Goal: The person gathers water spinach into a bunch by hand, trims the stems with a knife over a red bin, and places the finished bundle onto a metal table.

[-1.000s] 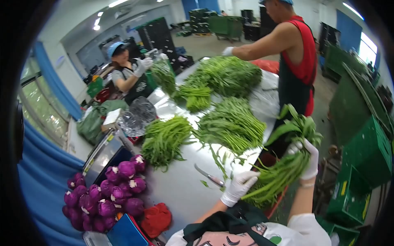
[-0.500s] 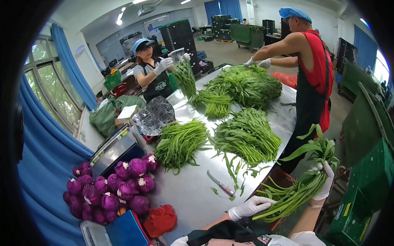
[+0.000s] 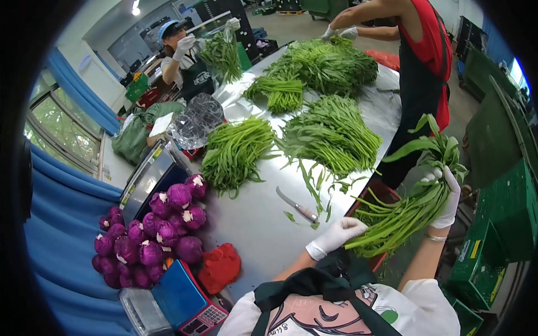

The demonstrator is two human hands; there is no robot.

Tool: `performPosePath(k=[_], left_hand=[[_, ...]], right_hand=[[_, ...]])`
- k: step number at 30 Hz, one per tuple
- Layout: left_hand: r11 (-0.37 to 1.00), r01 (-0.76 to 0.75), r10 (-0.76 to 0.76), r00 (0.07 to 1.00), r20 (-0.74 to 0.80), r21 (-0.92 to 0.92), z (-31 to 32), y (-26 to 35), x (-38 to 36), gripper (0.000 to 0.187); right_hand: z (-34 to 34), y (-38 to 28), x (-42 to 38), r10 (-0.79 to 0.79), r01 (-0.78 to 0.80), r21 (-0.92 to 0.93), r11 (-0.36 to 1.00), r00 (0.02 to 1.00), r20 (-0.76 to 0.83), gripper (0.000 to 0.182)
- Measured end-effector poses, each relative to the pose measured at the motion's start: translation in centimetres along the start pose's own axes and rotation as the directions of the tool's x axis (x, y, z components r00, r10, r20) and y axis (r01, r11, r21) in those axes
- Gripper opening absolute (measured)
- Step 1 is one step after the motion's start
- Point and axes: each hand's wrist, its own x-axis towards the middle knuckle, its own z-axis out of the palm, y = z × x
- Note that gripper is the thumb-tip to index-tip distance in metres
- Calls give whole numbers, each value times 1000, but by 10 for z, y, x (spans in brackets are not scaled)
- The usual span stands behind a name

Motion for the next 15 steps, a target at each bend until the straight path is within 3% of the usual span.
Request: performPosePath(k=[4,7,9,11,14,15], left_hand=[[989,-45,70,982,-175,144,7,6,-6,18],[923,-148,245,938,-247,355,3,9,-6,18],[982,8,56,941,-334,188,-10,1,-6,18],[980,94,-46,963,-266,174,-27,-26,-2,15],[969,239,-223,956,-190,66,-31,-40,5,17],[977,181,-157,967,-199,109,-33,-43,8,24]], right_hand=[[-15,-3,5,55,-53,-23,998,996,69,21],[-7,-11,11,113,-115,9,993,985,130,21],[-6,-16,19,44,-50,31,998,983,177,21],[-11,-27,28,-5,-24,132,991,976,216,20],[-13,-31,31,21,-32,59,998,982,186,19],[-12,-29,33,4,-14,60,998,986,165,20]])
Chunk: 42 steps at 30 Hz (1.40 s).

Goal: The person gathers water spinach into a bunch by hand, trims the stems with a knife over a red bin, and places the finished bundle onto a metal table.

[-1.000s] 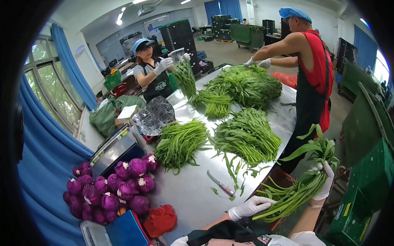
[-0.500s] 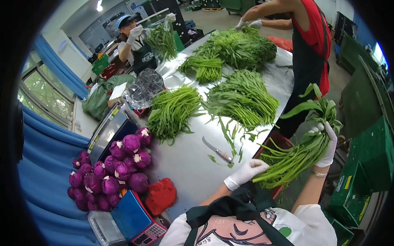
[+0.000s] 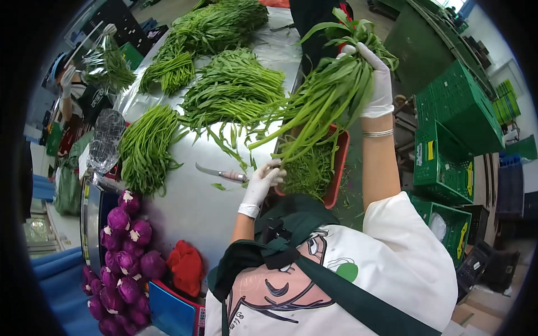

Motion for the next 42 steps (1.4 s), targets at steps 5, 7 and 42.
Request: performPosePath(k=[5,7,42], left_hand=[[981,-195,196,973,120,-20,-4,0,19,59],[935,-206,268,944,194,-289,9,7,20,65],[517,331,122,884,451,-789,41,25,3,22]], right_hand=[[2,8,6,-11,11,-17,1000,1000,-29,22],[-4,11,15,-14,14,6,1000,1000,0,22],[6,20,0,-43,44,43,998,999,-17,18]])
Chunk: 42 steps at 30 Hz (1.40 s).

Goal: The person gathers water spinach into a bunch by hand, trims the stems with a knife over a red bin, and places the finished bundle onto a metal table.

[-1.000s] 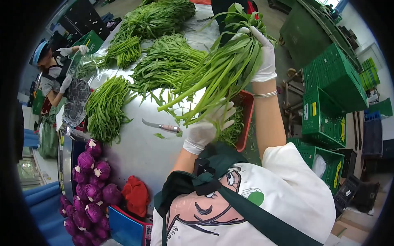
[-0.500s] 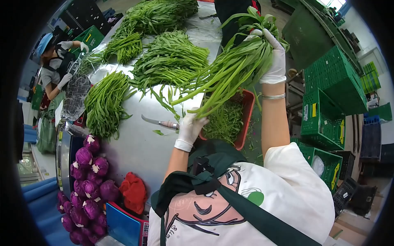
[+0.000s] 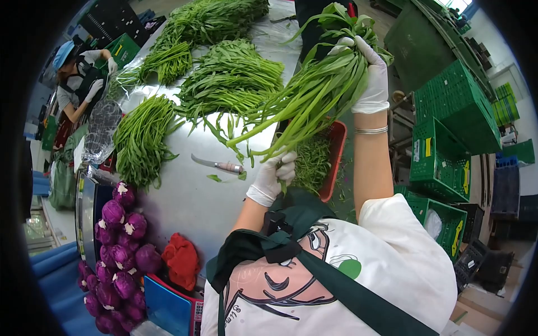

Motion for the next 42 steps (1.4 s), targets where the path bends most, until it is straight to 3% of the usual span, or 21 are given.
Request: performPosePath(k=[1,4,5,6,11,12,14,15,18,20,22,23,26,28,30,31,34,35,38,40,42], left_hand=[[989,21,-4,994,-111,146,6,0,-3,16],[980,-4,26,993,-111,196,10,3,-14,20],[999,13,-11,999,-38,51,-2,5,-15,20],[998,41,-39,998,-53,45,0,8,-18,23],[960,-6,98,943,-317,279,-46,9,-29,21],[953,-31,138,930,-340,302,-49,10,-29,21],[939,-70,207,897,-390,338,-54,6,-31,22],[885,-26,212,912,-351,465,-53,11,-31,25],[499,64,424,852,-308,864,-44,17,-12,33],[160,-44,578,814,-57,986,-32,24,-5,35],[-211,-118,628,745,227,970,-14,33,1,39],[-73,-245,585,775,240,967,-9,33,5,38],[-19,-190,453,874,178,982,0,31,11,34],[139,-234,508,851,133,962,3,26,18,32],[549,-107,391,909,-142,829,20,19,13,33],[551,-88,430,882,-192,830,26,15,13,31],[291,-129,530,847,-47,948,9,11,18,29],[249,-175,638,770,-25,953,4,9,22,26],[536,-275,629,761,-160,798,1,6,33,26],[182,-113,677,735,-41,977,-11,8,29,23],[-218,-25,675,718,169,976,-20,5,23,21]], right_hand=[[0,-1,-1,-11,10,-41,999,999,-32,18],[3,-1,-3,-21,19,-45,999,999,-49,17],[2,-1,-3,-17,15,-39,999,999,-50,17],[0,1,-2,-13,12,-34,999,999,-50,17],[-5,-14,-4,-156,142,-165,976,985,-72,17],[-7,-22,-2,-63,62,19,998,995,78,18],[-11,-34,-1,-114,117,-70,991,993,44,17],[-11,-34,-2,-113,115,-94,989,993,26,17],[-9,-31,-3,-96,95,-113,989,995,-8,16],[-9,-24,-5,-58,57,-54,997,998,-24,17],[-10,-18,-4,12,-12,-7,1000,1000,19,17],[-11,-16,-4,30,-29,-16,999,999,16,17],[-7,-7,-2,48,-48,1,999,998,33,17],[-3,-4,-2,48,-50,22,999,996,71,17],[0,0,-3,34,-35,11,999,999,37,16],[0,2,-2,15,-15,-29,999,1000,27,16],[2,8,0,5,-5,-41,999,1000,-6,16],[0,10,1,3,-4,-42,999,1000,-17,16],[0,14,2,-4,1,-71,997,999,-41,17],[3,17,0,-12,6,-118,993,999,-52,17],[6,17,1,-31,23,-108,994,997,-70,17]])
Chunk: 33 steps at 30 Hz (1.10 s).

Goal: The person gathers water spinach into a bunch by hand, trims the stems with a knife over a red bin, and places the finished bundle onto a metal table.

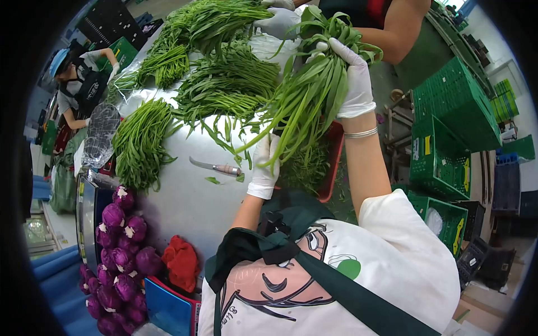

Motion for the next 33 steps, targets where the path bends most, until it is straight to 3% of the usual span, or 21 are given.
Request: performPosePath(k=[1,4,5,9,11,13,16,17,20,21,25,28,33], left_hand=[[994,-107,105,991,-87,-23,3,-4,-1,20],[982,172,-176,983,46,74,8,-40,-8,21],[975,208,-201,976,83,-75,12,-56,-13,22],[951,292,-255,928,272,-102,0,-34,-8,25],[731,398,-237,910,341,-554,-10,-14,-4,27],[395,412,-187,911,367,-821,-19,-3,-2,32],[412,160,-203,976,81,-897,-26,28,2,35],[367,193,-241,965,108,-910,-32,28,4,40],[291,149,-137,984,113,-945,-46,48,6,37],[180,188,-124,978,168,-966,-51,51,4,38],[233,122,-194,978,77,-965,-50,52,2,32],[400,139,-262,964,32,-906,-51,42,3,29],[384,82,-349,935,-62,-920,-50,38,11,45]], right_hand=[[-1,-3,3,4,-4,23,1000,1000,-9,17],[0,-12,7,-10,10,67,998,1000,-7,16],[0,-17,9,-9,8,59,998,1000,17,15],[-1,-22,15,-4,0,57,998,997,74,16],[-2,-20,16,16,-30,119,992,993,114,16],[-1,-20,18,25,-54,188,981,988,152,16],[-3,-22,19,30,-78,221,972,977,213,15],[-3,-22,19,22,-69,222,973,978,206,15],[-2,-21,21,8,-52,220,974,980,197,14],[-2,-20,21,-2,-38,208,977,982,188,15],[6,-18,15,-35,9,199,980,991,128,16],[9,-15,13,-55,32,135,990,984,171,17],[16,-12,12,-15,-14,155,988,982,188,18]])
